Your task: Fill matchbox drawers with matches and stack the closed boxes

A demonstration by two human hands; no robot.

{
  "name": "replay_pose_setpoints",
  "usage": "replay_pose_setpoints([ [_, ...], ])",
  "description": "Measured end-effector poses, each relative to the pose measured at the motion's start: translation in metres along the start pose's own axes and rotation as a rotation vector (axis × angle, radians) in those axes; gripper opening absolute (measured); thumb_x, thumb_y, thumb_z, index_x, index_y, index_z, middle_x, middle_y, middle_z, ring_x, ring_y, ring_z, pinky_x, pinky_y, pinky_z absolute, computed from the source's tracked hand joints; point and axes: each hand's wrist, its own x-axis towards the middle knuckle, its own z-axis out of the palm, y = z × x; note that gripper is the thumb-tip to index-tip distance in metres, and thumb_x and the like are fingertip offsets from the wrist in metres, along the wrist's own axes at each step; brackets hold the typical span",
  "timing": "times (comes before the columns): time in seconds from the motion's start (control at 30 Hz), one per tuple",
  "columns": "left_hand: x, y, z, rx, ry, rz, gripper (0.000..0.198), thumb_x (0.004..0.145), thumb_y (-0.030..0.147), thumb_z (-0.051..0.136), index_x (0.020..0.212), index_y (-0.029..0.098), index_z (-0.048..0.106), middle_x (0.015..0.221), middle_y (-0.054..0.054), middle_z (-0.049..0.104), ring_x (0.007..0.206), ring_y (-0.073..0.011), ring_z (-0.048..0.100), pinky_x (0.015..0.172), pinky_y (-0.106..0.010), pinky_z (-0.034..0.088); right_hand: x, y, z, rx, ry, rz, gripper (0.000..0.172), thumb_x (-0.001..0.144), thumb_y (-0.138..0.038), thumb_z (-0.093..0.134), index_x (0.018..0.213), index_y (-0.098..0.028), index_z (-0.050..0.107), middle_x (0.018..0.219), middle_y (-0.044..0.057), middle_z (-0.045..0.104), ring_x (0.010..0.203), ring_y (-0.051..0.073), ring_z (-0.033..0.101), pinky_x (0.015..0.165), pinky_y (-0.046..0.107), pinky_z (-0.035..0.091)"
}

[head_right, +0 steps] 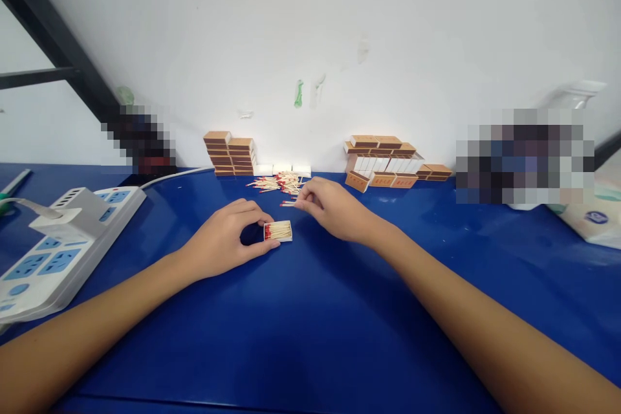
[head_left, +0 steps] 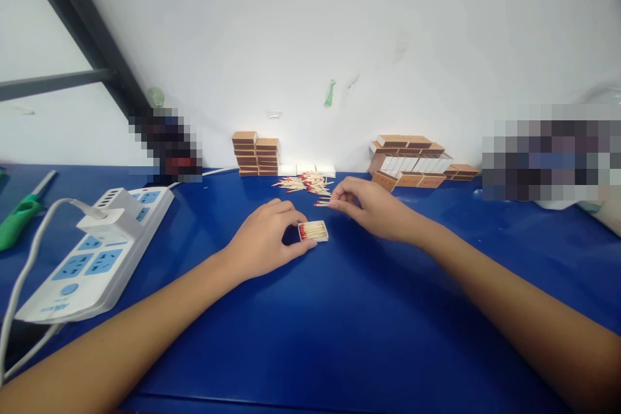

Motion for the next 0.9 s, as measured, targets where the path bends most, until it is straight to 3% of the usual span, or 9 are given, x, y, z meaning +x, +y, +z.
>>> replay_pose_setpoints([
  [0.13, 0.000, 0.000, -0.001, -0.003, -0.003, 0.002, 0.028, 0.091, 0.046, 0.073, 0.102, 0.021, 0.072, 0.098, -0.005, 0.070, 0.091, -0.0232, 0.062, 0.083, -0.040, 0.051, -0.011, -0.024, 0.003, 0.090, -0.187, -0.032, 0.021, 0.101, -0.036, 0.056, 0.090, -0.021, 0.066, 0.087, 0.003, 0.066, 0.074, 0.016, 0.056, 0.068, 0.030, 0.043],
  [0.23, 0.001, 0.001, -0.001, -0.002, 0.000, 0.006, 0.026, 0.092, 0.045, 0.073, 0.102, 0.021, 0.072, 0.097, -0.004, 0.070, 0.091, -0.0228, 0.062, 0.083, -0.039, 0.050, -0.014, -0.030, 0.007, 0.064, -0.237, -0.047, 0.019, 0.101, -0.032, 0.057, 0.089, -0.020, 0.066, 0.083, 0.002, 0.066, 0.074, 0.015, 0.056, 0.069, 0.030, 0.042],
  [0.9, 0.001, -0.001, 0.000, -0.007, 0.000, 0.032, 0.028, 0.092, 0.045, 0.073, 0.104, 0.020, 0.072, 0.097, -0.004, 0.069, 0.090, -0.0224, 0.060, 0.082, -0.039, 0.050, -0.014, -0.025, 0.013, 0.072, -0.136, -0.123, 0.009, 0.095, -0.023, 0.063, 0.092, -0.021, 0.072, 0.084, 0.002, 0.066, 0.076, 0.014, 0.058, 0.071, 0.029, 0.045],
])
